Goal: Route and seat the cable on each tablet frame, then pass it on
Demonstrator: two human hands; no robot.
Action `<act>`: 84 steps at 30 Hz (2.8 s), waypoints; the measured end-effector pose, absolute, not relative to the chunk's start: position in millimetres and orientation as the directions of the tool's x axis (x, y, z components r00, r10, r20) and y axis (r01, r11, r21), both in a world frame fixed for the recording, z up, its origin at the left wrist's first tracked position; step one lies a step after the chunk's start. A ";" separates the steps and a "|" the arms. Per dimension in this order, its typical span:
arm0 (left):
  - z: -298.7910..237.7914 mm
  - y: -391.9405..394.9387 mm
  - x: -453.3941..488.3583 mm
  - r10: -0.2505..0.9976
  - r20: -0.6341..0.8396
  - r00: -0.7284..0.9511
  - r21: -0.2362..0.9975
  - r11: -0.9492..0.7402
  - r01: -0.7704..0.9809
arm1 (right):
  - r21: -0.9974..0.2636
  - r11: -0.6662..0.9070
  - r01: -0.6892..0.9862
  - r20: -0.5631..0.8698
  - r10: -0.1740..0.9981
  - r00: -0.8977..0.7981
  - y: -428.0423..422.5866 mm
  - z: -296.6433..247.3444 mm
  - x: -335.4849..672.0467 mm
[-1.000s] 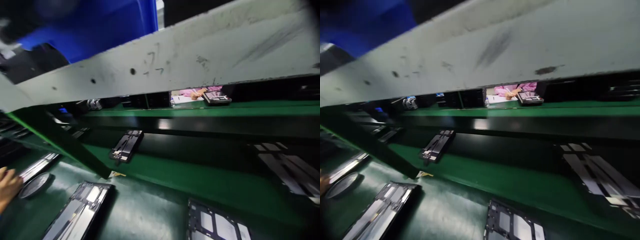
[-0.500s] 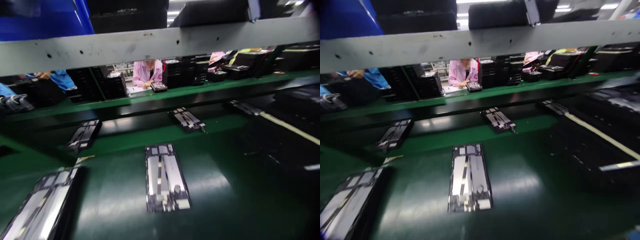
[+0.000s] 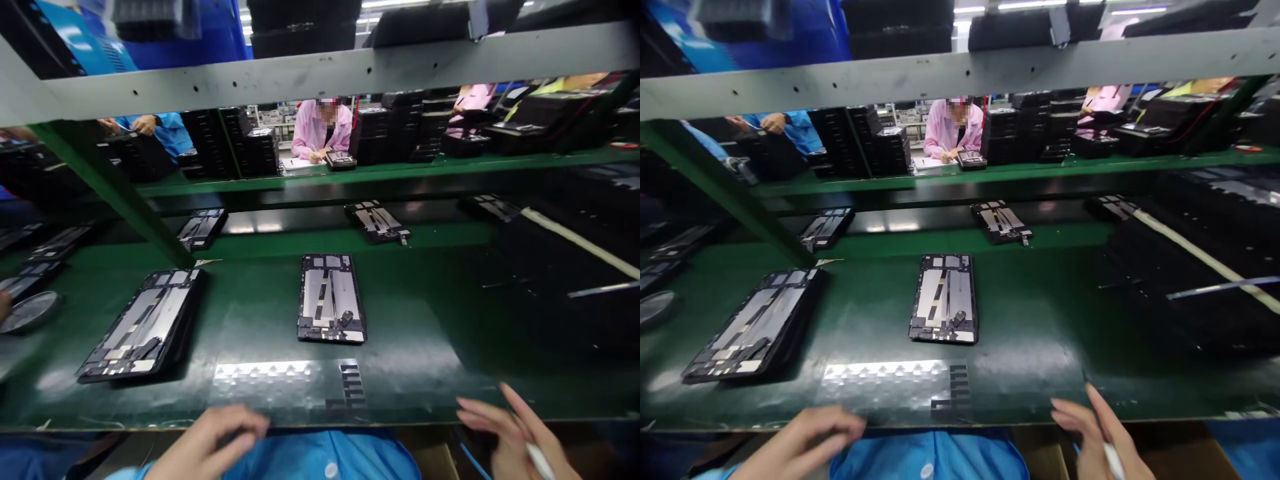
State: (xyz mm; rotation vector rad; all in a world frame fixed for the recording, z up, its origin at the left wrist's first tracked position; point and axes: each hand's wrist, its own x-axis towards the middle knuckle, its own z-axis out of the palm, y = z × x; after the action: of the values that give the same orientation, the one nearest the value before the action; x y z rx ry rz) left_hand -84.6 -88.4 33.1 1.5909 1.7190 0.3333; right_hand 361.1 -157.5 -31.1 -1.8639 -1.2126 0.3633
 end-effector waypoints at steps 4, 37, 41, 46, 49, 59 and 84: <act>31.8 -16.6 -39.5 0.912 -0.147 0.382 0.731 -0.160 0.663 | -0.864 0.055 0.500 0.139 0.982 0.131 -55.3 -10.6 333.3; 3.6 11.0 20.5 0.881 0.227 0.416 0.663 -0.453 0.597 | -0.826 0.347 0.444 0.188 0.912 -0.364 19.0 6.8 226.1; 6.3 6.2 22.4 0.849 0.277 0.450 0.464 -0.529 0.711 | -0.796 0.388 0.465 0.227 0.903 -0.365 15.4 3.9 222.1; 6.4 -0.9 11.9 0.688 0.375 0.622 0.034 -0.680 0.732 | -0.747 0.457 0.483 0.291 0.878 -0.381 12.9 -2.2 218.7; 3.5 -0.3 1.3 0.683 0.371 0.629 0.079 -0.698 0.712 | -0.746 0.458 0.484 0.290 0.877 -0.383 13.3 -3.1 219.0; -1.2 9.1 -10.1 0.592 0.342 0.729 0.072 -0.790 0.608 | -0.779 0.392 0.489 0.223 0.902 -0.369 14.8 2.9 219.5; -2.5 6.7 -1.5 0.621 0.310 0.720 0.010 -0.760 0.650 | -0.864 0.339 0.372 0.234 0.925 -0.300 11.8 11.7 233.6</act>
State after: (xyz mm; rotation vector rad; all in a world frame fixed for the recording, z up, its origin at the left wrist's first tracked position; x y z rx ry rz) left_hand -1.5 6.7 -2.5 3.0049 1.1133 0.4836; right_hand 233.6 11.8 11.7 -1.1439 -1.8392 0.9139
